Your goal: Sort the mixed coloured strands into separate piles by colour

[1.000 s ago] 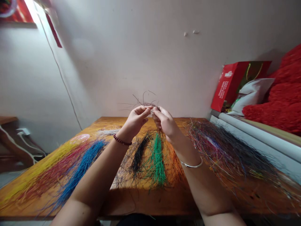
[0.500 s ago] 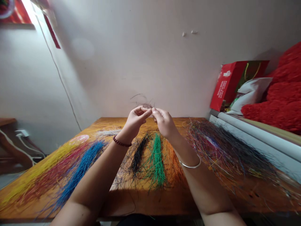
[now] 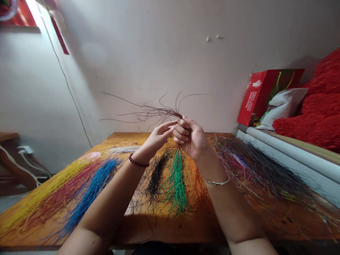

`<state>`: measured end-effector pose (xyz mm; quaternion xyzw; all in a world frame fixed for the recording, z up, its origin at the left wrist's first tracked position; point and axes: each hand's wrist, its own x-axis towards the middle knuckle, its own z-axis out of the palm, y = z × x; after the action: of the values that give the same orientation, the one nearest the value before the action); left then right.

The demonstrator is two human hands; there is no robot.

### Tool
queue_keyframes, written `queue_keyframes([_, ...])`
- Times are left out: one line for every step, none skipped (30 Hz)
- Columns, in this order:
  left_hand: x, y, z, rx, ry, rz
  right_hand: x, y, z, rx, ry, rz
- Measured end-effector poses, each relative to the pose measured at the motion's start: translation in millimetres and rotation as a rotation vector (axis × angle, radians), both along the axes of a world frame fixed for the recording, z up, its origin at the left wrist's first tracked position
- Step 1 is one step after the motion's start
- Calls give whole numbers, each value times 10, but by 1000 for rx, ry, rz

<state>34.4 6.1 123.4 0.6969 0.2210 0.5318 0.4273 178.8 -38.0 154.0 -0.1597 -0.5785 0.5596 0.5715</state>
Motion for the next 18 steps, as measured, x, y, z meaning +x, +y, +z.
queue_keyframes([7, 7, -4, 19, -26, -3, 12, 3, -2, -17, 0, 41])
queue_keyframes([7, 8, -3, 35, -46, -8, 21, 10, -8, -33, 6, 81])
queue_keyframes([2, 4, 2, 50, -60, -14, 29, 19, -16, -48, 16, 117])
queue_keyframes([-7, -5, 10, 63, -70, -21, 33, 29, -27, -60, 28, 146])
queue_keyframes([-18, -16, 19, 70, -78, -27, 35, 38, -37, -72, 39, 169])
queue_keyframes([-30, -28, 30, 71, -88, -30, 33, 46, -48, -84, 45, 184])
queue_keyframes([-42, -39, 40, 69, -102, -30, 28, 52, -57, -99, 49, 196])
queue_keyframes([-52, -46, 48, 66, -115, -29, 22, 56, -64, -115, 49, 206])
queue_keyframes([-61, -48, 54, 62, -122, -29, 13, 57, -69, -134, 49, 219])
queue_keyframes([-71, -45, 58, 61, -120, -34, 4, 56, -73, -154, 50, 237])
queue_keyframes([-81, -36, 58, 64, -110, -45, -5, 54, -74, -174, 51, 260])
queue_keyframes([-92, -22, 56, 68, -94, -60, -12, 52, -74, -194, 55, 286])
queue_keyframes([-105, -6, 52, 71, -75, -79, -17, 50, -73, -216, 58, 316])
queue_keyframes([-119, 12, 46, 69, -56, -98, -18, 50, -72, -243, 61, 349])
queue_keyframes([-134, 30, 40, 62, -40, -115, -17, 52, -71, -274, 69, 385])
queue_keyframes([-148, 46, 33, 50, -28, -130, -12, 56, -70, -309, 79, 424])
queue_keyframes([-161, 59, 26, 35, -22, -143, -6, 62, -71, -350, 91, 468])
queue_keyframes([-173, 69, 21, 22, -21, -153, 1, 69, -72, -393, 107, 514])
